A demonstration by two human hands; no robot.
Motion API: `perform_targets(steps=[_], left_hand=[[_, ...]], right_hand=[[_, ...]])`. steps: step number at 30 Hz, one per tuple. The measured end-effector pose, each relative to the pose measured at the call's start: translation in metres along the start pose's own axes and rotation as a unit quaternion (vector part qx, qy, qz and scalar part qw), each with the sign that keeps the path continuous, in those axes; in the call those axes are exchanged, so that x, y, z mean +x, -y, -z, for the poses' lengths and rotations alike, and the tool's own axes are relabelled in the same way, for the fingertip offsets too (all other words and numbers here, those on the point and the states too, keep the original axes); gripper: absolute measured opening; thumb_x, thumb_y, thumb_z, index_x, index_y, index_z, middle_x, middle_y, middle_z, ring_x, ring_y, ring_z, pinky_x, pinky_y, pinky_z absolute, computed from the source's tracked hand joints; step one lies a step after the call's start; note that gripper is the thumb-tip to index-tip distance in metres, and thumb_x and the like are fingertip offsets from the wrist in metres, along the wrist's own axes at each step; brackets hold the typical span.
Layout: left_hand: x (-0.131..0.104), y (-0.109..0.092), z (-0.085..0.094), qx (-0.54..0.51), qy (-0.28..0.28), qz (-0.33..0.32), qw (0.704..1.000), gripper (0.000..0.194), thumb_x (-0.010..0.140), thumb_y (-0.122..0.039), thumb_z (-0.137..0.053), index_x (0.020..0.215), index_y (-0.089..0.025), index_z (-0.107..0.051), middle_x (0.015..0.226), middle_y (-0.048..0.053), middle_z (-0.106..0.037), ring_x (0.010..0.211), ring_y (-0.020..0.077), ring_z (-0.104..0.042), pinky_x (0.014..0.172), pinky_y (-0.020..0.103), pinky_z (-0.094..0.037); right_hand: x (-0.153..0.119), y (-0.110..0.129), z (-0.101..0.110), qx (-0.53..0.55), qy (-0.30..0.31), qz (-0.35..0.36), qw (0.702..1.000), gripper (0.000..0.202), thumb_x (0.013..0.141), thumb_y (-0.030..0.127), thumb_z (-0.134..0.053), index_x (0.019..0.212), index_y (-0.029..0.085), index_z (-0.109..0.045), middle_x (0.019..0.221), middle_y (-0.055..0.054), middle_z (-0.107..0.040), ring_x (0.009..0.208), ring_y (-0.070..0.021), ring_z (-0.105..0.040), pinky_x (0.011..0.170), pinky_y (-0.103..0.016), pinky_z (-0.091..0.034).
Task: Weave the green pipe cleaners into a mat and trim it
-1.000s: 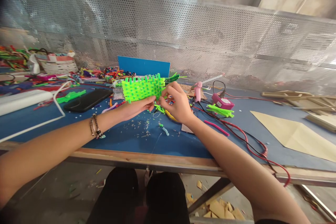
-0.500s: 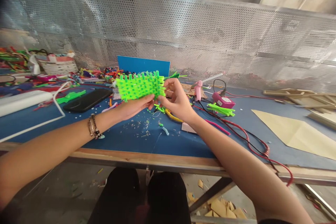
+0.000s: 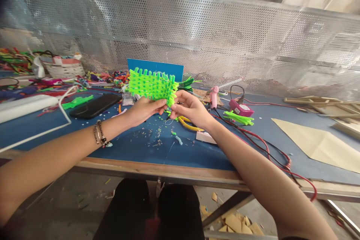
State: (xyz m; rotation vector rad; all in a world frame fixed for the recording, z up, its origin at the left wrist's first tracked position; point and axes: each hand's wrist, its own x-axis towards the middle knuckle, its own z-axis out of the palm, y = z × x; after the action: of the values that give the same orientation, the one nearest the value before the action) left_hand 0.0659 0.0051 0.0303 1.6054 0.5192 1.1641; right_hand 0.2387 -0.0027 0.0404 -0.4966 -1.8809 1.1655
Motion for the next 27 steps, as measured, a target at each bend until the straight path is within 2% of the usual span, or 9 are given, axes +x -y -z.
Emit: perform_targets(steps=[7,14,21,27], left_hand=[[-0.002,-0.005,0.0,0.061,0.039,-0.039,0.997,0.021,0.07,-0.035,-0.061,0.069,-0.017,-0.052,0.063,-0.001,-0.051,0.055,0.0094,-0.047,0.058,0.026,-0.042],[-0.001,-0.001,0.003,0.092,0.033,-0.039,0.994,0.022,0.076,-0.034,-0.055,0.064,-0.016,-0.052,0.059,0.0,-0.049,0.055,0.01,-0.047,0.059,0.026,-0.042],[0.0,0.0,0.004,0.105,0.046,-0.048,0.992,0.026,0.072,-0.04,-0.06,0.066,-0.016,-0.052,0.059,0.0,-0.051,0.05,0.0096,-0.045,0.051,0.026,-0.039],[0.0,0.005,0.006,0.228,0.023,-0.057,0.972,0.036,0.081,-0.034,-0.05,0.051,-0.016,-0.053,0.056,0.004,-0.053,0.059,0.0139,-0.048,0.064,0.029,-0.039]], right_hand=[[0.0,0.002,-0.004,0.007,-0.044,-0.03,0.999,0.031,0.068,0.037,-0.07,0.084,0.019,-0.05,0.065,0.006,-0.06,0.053,-0.0056,-0.059,0.054,-0.02,-0.05],[0.001,0.002,-0.007,-0.001,-0.049,-0.016,0.999,0.025,0.068,0.03,-0.07,0.078,0.018,-0.051,0.066,0.004,-0.062,0.058,-0.006,-0.06,0.057,-0.02,-0.049],[0.001,0.0,-0.006,-0.047,-0.051,-0.009,0.998,0.026,0.068,0.029,-0.068,0.076,0.018,-0.047,0.064,0.005,-0.056,0.054,-0.005,-0.055,0.051,-0.019,-0.046],[0.002,0.002,-0.013,-0.081,-0.071,-0.014,0.994,0.028,0.065,0.029,-0.069,0.082,0.018,-0.049,0.069,0.004,-0.055,0.054,-0.0048,-0.05,0.045,-0.018,-0.043]])
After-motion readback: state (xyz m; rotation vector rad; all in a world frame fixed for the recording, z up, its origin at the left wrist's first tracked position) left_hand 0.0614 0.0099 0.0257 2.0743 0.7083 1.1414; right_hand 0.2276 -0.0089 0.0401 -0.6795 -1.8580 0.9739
